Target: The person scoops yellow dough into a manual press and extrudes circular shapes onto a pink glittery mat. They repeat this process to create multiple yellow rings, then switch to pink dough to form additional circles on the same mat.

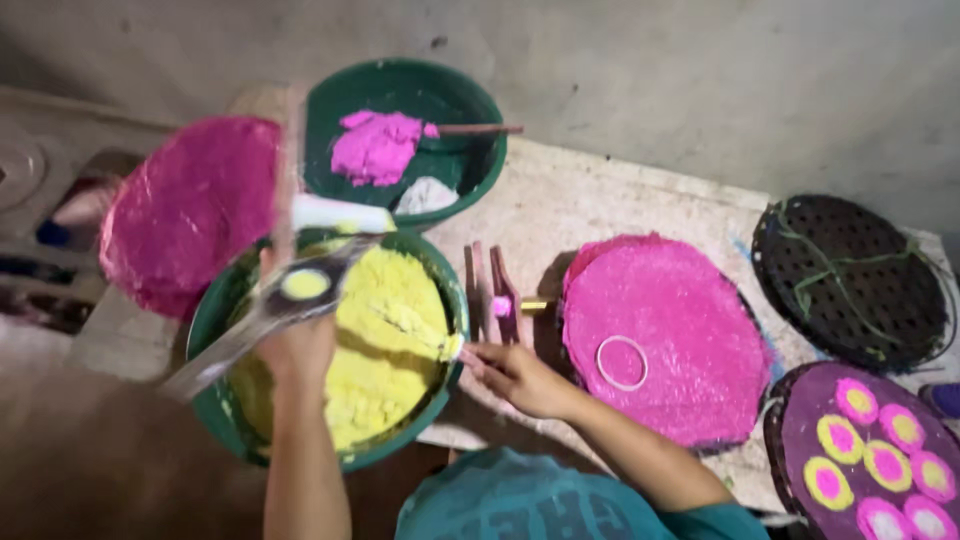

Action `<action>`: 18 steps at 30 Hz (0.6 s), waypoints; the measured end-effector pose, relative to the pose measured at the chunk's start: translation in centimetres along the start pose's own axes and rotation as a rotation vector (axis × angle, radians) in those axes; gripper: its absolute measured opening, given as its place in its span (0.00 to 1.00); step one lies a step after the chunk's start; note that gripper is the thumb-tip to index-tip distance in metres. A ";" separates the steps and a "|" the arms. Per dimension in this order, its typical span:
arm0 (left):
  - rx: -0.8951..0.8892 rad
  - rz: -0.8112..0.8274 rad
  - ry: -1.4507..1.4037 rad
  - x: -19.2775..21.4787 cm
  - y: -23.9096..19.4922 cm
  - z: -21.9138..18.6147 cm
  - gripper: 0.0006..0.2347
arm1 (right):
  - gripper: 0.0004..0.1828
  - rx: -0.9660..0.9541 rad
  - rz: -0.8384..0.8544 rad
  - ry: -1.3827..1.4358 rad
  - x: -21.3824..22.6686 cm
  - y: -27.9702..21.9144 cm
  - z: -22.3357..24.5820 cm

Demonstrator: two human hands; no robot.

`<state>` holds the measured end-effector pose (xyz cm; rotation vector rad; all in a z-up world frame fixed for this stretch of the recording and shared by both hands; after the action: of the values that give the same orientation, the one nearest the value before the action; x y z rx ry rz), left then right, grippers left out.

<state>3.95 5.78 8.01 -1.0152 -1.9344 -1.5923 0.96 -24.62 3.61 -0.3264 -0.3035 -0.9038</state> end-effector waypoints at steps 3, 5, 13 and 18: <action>0.136 -0.157 -0.747 0.1 0.4 1.0 0.20 | 0.29 -0.277 0.258 0.211 -0.9 3.1 -2.7; 0.420 -0.092 -1.071 -1.3 -1.8 0.4 0.17 | 0.28 -0.186 0.405 0.245 -2.5 5.3 -3.4; 0.674 0.639 -2.139 -6.6 -9.2 -11.3 0.16 | 0.55 0.431 -0.107 1.167 7.0 2.3 3.6; 0.579 1.052 -2.298 -7.3 -9.9 -17.7 0.22 | 0.42 0.603 -0.151 1.254 8.9 -3.0 6.9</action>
<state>-1.05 -13.90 0.69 -3.0321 -1.3188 1.4570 2.92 -29.94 13.75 0.8322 0.5710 -0.9596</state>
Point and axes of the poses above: each hand's wrist, its own y-axis towards the middle knuckle, its own x-axis out of the back of the hand, z = x × y, the point moved 2 cm from there along y, towards the middle knuckle, and after that the axes turned 11 degrees about -x, right-handed, at the moved point
